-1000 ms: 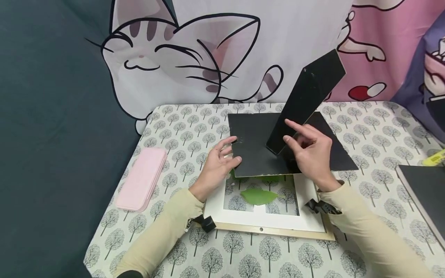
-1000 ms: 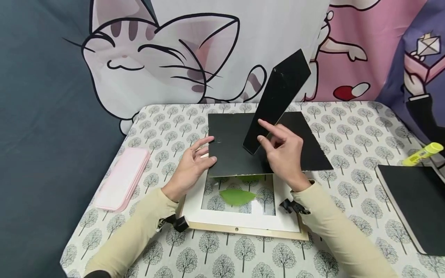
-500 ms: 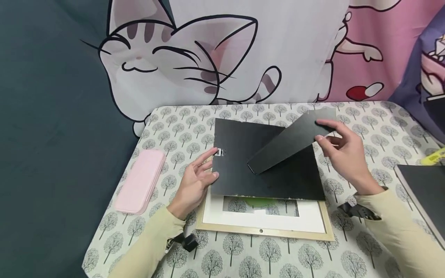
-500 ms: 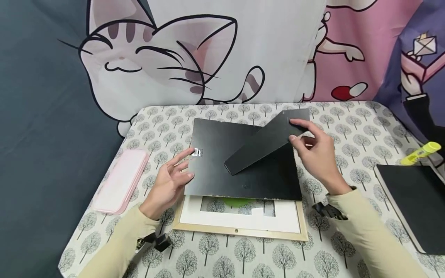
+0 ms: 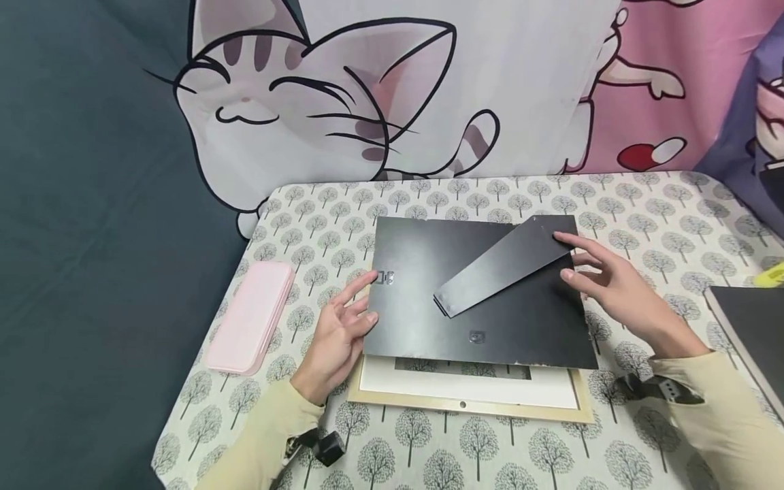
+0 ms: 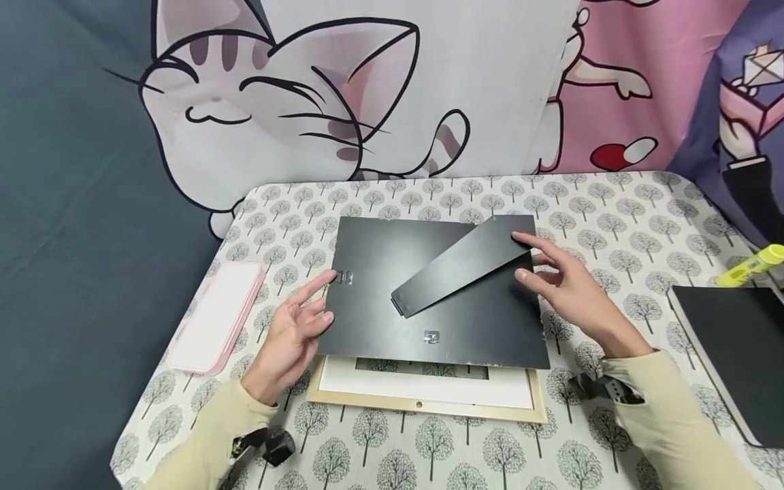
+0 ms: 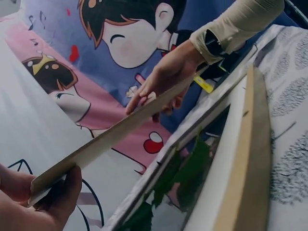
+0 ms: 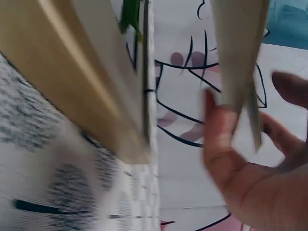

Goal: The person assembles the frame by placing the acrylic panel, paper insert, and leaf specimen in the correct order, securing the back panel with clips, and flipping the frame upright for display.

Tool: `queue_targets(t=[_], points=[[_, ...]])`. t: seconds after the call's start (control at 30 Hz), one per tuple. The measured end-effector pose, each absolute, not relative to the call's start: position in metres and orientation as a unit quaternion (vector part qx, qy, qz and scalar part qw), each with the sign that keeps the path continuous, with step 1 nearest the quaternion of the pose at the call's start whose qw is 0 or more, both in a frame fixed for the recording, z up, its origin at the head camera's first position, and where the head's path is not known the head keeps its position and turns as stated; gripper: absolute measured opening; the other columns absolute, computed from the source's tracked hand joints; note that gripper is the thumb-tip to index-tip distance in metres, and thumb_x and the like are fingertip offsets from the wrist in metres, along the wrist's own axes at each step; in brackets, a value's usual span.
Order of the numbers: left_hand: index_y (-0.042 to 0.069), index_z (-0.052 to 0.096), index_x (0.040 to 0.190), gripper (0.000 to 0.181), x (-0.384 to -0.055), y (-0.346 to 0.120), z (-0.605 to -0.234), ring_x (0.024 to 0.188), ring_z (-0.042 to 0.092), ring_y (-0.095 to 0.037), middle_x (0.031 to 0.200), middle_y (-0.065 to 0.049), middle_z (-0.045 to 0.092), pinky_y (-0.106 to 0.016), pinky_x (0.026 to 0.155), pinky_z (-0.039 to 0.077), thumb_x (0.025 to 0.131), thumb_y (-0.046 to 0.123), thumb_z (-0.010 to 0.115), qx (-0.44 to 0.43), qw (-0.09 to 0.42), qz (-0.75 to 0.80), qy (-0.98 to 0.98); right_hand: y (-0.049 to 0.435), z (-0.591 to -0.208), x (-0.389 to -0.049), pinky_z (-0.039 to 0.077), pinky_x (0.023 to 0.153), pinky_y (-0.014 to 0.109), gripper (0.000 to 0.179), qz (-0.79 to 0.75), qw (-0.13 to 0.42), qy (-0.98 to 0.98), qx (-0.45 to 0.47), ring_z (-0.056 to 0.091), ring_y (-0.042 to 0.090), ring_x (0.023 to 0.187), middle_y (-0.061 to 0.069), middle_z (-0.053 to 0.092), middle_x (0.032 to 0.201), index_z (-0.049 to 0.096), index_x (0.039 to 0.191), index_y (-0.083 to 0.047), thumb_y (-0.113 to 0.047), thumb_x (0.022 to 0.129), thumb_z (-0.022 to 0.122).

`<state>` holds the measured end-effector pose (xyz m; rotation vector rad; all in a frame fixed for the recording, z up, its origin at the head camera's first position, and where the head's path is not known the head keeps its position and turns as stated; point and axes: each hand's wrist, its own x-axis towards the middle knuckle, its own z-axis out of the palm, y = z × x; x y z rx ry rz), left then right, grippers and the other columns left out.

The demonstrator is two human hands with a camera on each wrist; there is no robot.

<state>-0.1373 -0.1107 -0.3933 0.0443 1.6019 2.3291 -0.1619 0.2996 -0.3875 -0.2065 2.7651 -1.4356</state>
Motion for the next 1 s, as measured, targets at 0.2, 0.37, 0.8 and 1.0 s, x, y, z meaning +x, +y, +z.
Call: queue_targets(t=[0.2, 0.37, 0.8, 1.0], points=[[0.017, 0.036, 0.155, 0.071, -0.141, -0.121, -0.4, 0.064, 0.048, 0.001, 0.13, -0.013, 0.047, -0.009, 0.057, 0.044, 0.092, -0.012, 0.051, 0.05, 0.223, 0.73, 0.644, 0.304, -0.398, -0.153, 0.05, 0.076, 0.006, 0.06, -0.497, -0.005, 0.868, 0.002, 0.067, -0.01, 0.089, -0.019, 0.059, 0.108, 0.051, 0.148, -0.025, -0.019, 0.093, 0.073], [0.022, 0.042, 0.149, 0.067, -0.147, -0.133, -0.398, 0.07, 0.043, -0.007, 0.085, 0.002, 0.041, -0.018, 0.068, 0.046, 0.091, -0.003, 0.063, 0.144, 0.253, 0.561, 0.775, 0.31, -0.409, -0.146, 0.05, 0.061, 0.015, 0.058, -0.49, 0.012, 0.871, 0.044, 0.064, -0.009, 0.086, -0.022, 0.055, 0.11, 0.056, 0.144, -0.028, -0.024, 0.089, 0.077], [0.004, 0.066, 0.125, 0.044, -0.144, -0.131, -0.4, 0.078, 0.064, -0.007, 0.095, -0.006, 0.067, -0.016, 0.072, 0.058, 0.082, 0.002, 0.078, 0.183, 0.151, 0.401, 0.885, 0.314, -0.429, -0.14, 0.031, 0.037, 0.029, 0.053, -0.659, 0.039, 0.75, 0.024, 0.052, -0.002, 0.054, -0.013, 0.069, 0.102, 0.061, 0.138, -0.017, 0.001, 0.089, 0.071], [0.008, 0.071, 0.119, 0.041, -0.143, -0.136, -0.396, 0.081, 0.065, -0.009, 0.098, -0.003, 0.07, -0.022, 0.077, 0.058, 0.079, 0.006, 0.082, 0.188, 0.122, 0.324, 0.919, 0.308, -0.43, -0.14, 0.033, 0.034, 0.028, 0.052, -0.678, 0.054, 0.733, 0.019, 0.047, 0.001, 0.047, -0.011, 0.07, 0.1, 0.061, 0.136, -0.016, 0.003, 0.089, 0.07]])
